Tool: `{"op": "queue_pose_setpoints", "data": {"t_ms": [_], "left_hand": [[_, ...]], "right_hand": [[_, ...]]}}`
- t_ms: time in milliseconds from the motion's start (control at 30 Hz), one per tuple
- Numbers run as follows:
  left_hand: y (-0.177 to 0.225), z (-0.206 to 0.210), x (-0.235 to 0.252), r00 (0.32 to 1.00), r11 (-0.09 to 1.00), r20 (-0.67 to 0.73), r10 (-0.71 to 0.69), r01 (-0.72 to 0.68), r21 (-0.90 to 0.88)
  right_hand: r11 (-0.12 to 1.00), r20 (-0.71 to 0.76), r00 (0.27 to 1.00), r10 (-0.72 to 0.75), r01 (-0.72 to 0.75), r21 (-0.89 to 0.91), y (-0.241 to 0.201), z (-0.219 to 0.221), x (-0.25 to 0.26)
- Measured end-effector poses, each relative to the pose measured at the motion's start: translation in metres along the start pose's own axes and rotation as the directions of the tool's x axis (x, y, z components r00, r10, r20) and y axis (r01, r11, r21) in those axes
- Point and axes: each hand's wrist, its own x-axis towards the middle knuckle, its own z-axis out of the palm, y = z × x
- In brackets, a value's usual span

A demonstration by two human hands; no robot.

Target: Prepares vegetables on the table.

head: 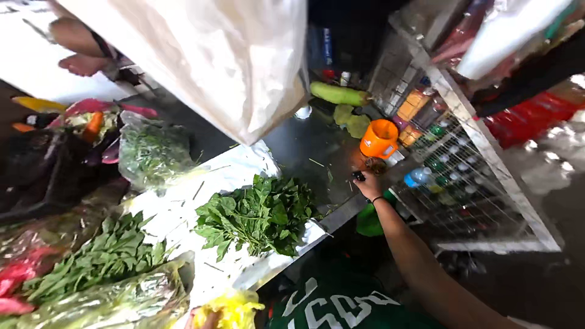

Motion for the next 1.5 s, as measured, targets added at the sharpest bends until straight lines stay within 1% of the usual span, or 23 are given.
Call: {"op": "queue_pose_setpoints", "data": {"t_ms": [33, 133, 233, 300, 367, 467, 567, 667, 733, 833, 867, 933, 1000, 1067, 1100, 1167, 1233, 1300, 1367, 1400, 1433, 1467, 1500], "left_hand": [[-0.006, 0.01, -0.006, 0.997, 0.999, -0.073, 0.018, -0.021, -0.036], [-0.018, 0.047, -0.033, 0.99, 0.972, -0.141, 0.021, -0.053, -0.23], [-0.054, 0.08, -0.062, 0.99, 0.876, -0.139, 0.015, -0.08, -0.475], [-0.07, 0.106, -0.086, 0.992, 0.834, -0.12, -0.032, -0.039, -0.55], [-0.092, 0.129, -0.107, 0.988, 0.918, -0.142, -0.062, 0.0, -0.397], [-0.121, 0.151, -0.131, 0.992, 0.998, -0.107, -0.066, 0.066, -0.006], [-0.1, 0.171, -0.156, 0.994, 0.993, 0.047, -0.101, 0.098, 0.071], [-0.054, 0.182, -0.177, 0.979, 0.978, 0.081, -0.185, 0.175, 0.115], [-0.045, 0.19, -0.183, 0.976, 0.956, -0.037, -0.212, 0.215, 0.197], [-0.043, 0.189, -0.185, 0.932, 0.917, -0.275, -0.237, 0.308, 0.254], [-0.046, 0.188, -0.188, 0.898, 0.917, -0.366, -0.243, 0.336, 0.216], [-0.059, 0.186, -0.193, 0.807, 0.939, -0.531, -0.258, 0.338, 0.057], [-0.063, 0.178, -0.2, 0.727, 0.95, -0.611, -0.313, 0.253, -0.185], [-0.051, 0.164, -0.209, 0.669, 0.908, -0.642, -0.373, 0.121, -0.401], [-0.046, 0.153, -0.214, 0.632, 0.903, -0.675, -0.38, 0.097, -0.418], [-0.039, 0.122, -0.222, 0.532, 0.944, -0.783, -0.322, 0.111, -0.312], [-0.027, 0.082, -0.232, 0.436, 0.972, -0.871, -0.227, 0.153, -0.177], [-0.004, 0.041, -0.239, 0.335, 0.982, -0.935, -0.114, 0.183, -0.054], [0.015, -0.002, -0.236, 0.229, 0.98, -0.972, 0.048, 0.179, 0.09], [0.015, -0.025, -0.234, 0.22, 0.962, -0.962, 0.159, 0.186, 0.202], [0.004, -0.05, -0.227, 0.24, 0.925, -0.928, 0.283, 0.189, 0.331], [-0.017, -0.077, -0.213, 0.293, 0.875, -0.881, 0.371, 0.208, 0.438], [-0.044, -0.1, -0.198, 0.422, 0.819, -0.829, 0.367, 0.275, 0.503]], "right_hand": [[0.998, 0.008, 1.0, -0.011, 0.012, -0.055, 0.011, 0.004, 0.015], [0.985, 0.05, 0.997, -0.055, 0.063, -0.163, 0.027, 0.008, 0.049], [0.969, 0.105, 0.99, -0.093, 0.115, -0.218, 0.034, 0.008, 0.068], [0.96, 0.118, 0.987, -0.113, 0.139, -0.245, 0.043, 0.012, 0.076], [0.947, 0.128, 0.982, -0.136, 0.166, -0.275, 0.049, 0.017, 0.081], [0.932, 0.137, 0.976, -0.17, 0.204, -0.3, 0.06, 0.021, 0.087], [0.909, 0.211, 0.952, -0.224, 0.282, -0.308, 0.07, 0.018, 0.097], [0.876, 0.351, 0.907, -0.232, 0.352, -0.33, 0.061, 0.008, 0.098], [0.854, 0.389, 0.879, -0.277, 0.411, -0.32, 0.041, -0.008, 0.09], [0.833, 0.341, 0.816, -0.466, 0.535, -0.142, -0.005, -0.014, 0.063], [0.805, 0.343, 0.761, -0.551, 0.593, -0.022, -0.024, -0.009, 0.045], [0.709, 0.433, 0.586, -0.685, 0.672, 0.213, -0.073, 0.002, -0.007], [0.598, 0.528, 0.371, -0.764, 0.716, 0.362, -0.125, 0.013, -0.064], [0.474, 0.569, 0.162, -0.806, 0.752, 0.458, -0.162, 0.026, -0.11], [0.41, 0.573, 0.068, -0.816, 0.767, 0.494, -0.176, 0.034, -0.127], [0.292, 0.567, -0.1, -0.818, 0.777, 0.557, -0.198, 0.049, -0.153], [0.218, 0.57, -0.207, -0.795, 0.78, 0.587, -0.212, 0.06, -0.172], [0.195, 0.586, -0.228, -0.778, 0.798, 0.57, -0.218, 0.067, -0.186], [0.218, 0.601, -0.19, -0.776, 0.814, 0.539, -0.222, 0.069, -0.201], [0.26, 0.626, -0.145, -0.766, 0.82, 0.509, -0.222, 0.064, -0.209], [0.324, 0.663, -0.088, -0.743, 0.821, 0.471, -0.221, 0.057, -0.218], [0.399, 0.704, -0.024, -0.71, 0.81, 0.429, -0.222, 0.048, -0.228], [0.469, 0.743, 0.036, -0.668, 0.796, 0.383, -0.22, 0.042, -0.236]]}}
